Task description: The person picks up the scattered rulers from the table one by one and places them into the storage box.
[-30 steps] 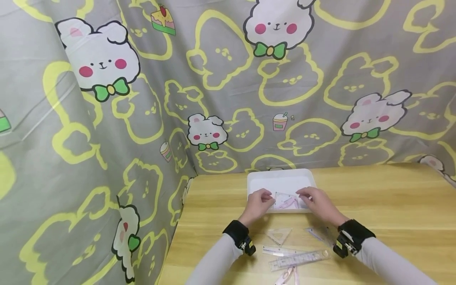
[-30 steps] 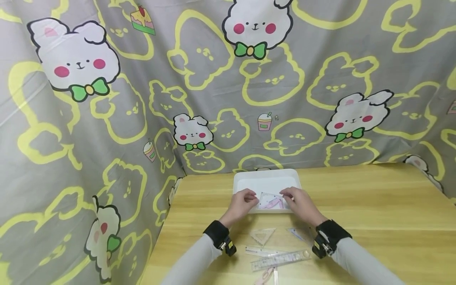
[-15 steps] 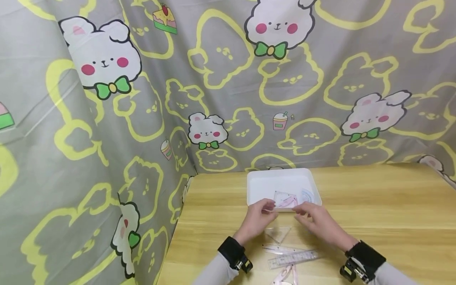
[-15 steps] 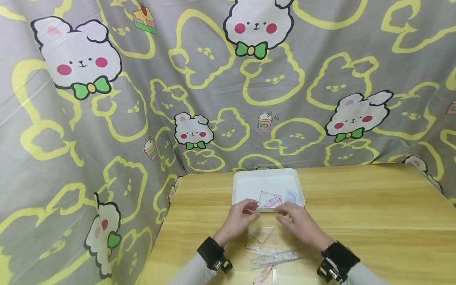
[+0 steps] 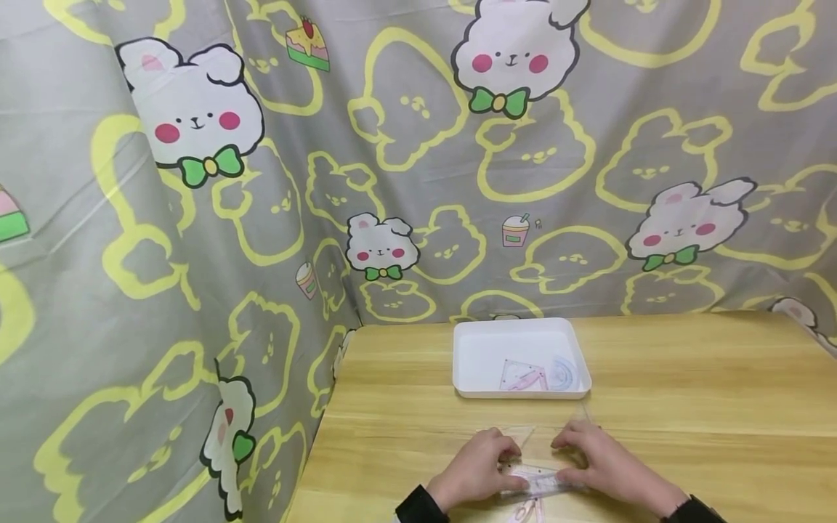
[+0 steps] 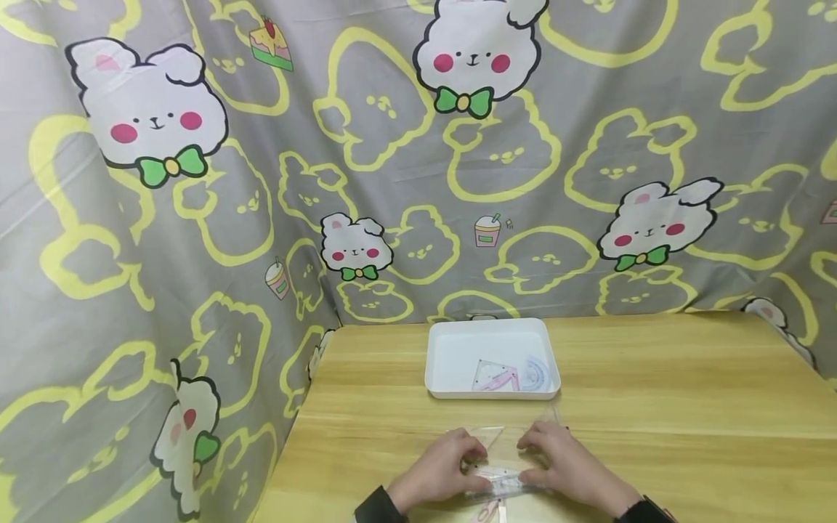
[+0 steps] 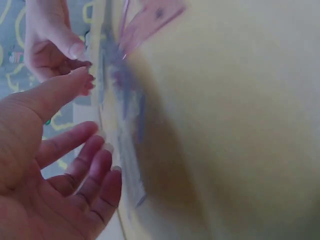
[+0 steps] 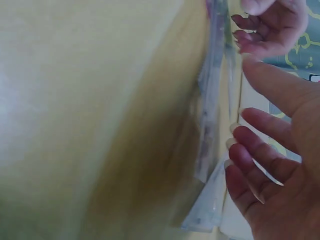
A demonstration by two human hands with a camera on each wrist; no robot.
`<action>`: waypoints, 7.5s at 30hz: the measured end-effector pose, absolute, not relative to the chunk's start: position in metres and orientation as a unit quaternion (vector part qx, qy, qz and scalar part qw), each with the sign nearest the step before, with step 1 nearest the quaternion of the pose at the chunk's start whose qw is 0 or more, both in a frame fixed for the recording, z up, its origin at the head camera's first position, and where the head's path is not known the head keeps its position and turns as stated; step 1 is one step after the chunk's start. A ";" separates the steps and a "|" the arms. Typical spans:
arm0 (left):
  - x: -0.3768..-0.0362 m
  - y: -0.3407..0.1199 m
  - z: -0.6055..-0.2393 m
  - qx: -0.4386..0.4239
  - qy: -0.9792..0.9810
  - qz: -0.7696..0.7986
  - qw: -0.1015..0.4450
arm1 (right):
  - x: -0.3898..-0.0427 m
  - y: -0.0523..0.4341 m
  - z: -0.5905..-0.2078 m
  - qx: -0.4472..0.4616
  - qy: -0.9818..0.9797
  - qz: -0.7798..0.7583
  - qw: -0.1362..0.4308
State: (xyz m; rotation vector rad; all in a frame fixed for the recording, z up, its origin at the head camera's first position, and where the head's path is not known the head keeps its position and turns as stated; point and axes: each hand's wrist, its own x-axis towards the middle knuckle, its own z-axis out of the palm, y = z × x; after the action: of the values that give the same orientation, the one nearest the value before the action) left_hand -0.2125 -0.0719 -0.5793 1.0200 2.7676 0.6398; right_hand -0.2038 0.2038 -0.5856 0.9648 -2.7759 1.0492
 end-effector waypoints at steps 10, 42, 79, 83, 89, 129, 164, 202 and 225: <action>-0.205 -0.065 -0.587 0.330 0.926 0.176 0.051 | -0.202 0.206 -0.599 0.311 -0.890 0.334 0.015; -0.211 -0.075 -0.572 0.245 0.856 0.446 0.095 | -0.213 0.202 -0.577 0.268 -0.819 0.503 -0.065; -0.261 -0.072 -0.557 0.167 0.739 0.641 0.118 | -0.278 0.152 -0.543 0.063 -0.723 0.688 0.002; -0.270 -0.071 -0.561 0.138 0.715 0.675 0.117 | -0.283 0.141 -0.550 0.059 -0.729 0.682 -0.015; -0.287 -0.073 -0.560 0.125 0.750 0.646 0.068 | -0.301 0.127 -0.550 0.060 -0.736 0.673 -0.021; -0.381 -0.077 -0.560 0.107 0.961 0.252 -0.048 | -0.399 0.078 -0.584 0.051 -0.848 0.527 -0.032; -0.368 -0.067 -0.571 0.136 0.974 0.135 -0.120 | -0.399 0.063 -0.588 0.080 -0.869 0.487 -0.027; -0.228 -0.086 -0.557 0.363 0.917 0.150 0.065 | -0.216 0.171 -0.573 0.363 -0.888 0.277 0.057; -0.204 -0.080 -0.582 0.337 0.922 0.170 0.085 | -0.207 0.173 -0.585 0.349 -0.889 0.283 -0.087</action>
State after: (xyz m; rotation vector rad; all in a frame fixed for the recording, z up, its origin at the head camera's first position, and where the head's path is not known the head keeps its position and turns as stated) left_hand -0.2044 -0.0799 -0.5823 1.0044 2.7495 0.5056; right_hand -0.2070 0.1729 -0.5854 1.1606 -2.9588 0.9431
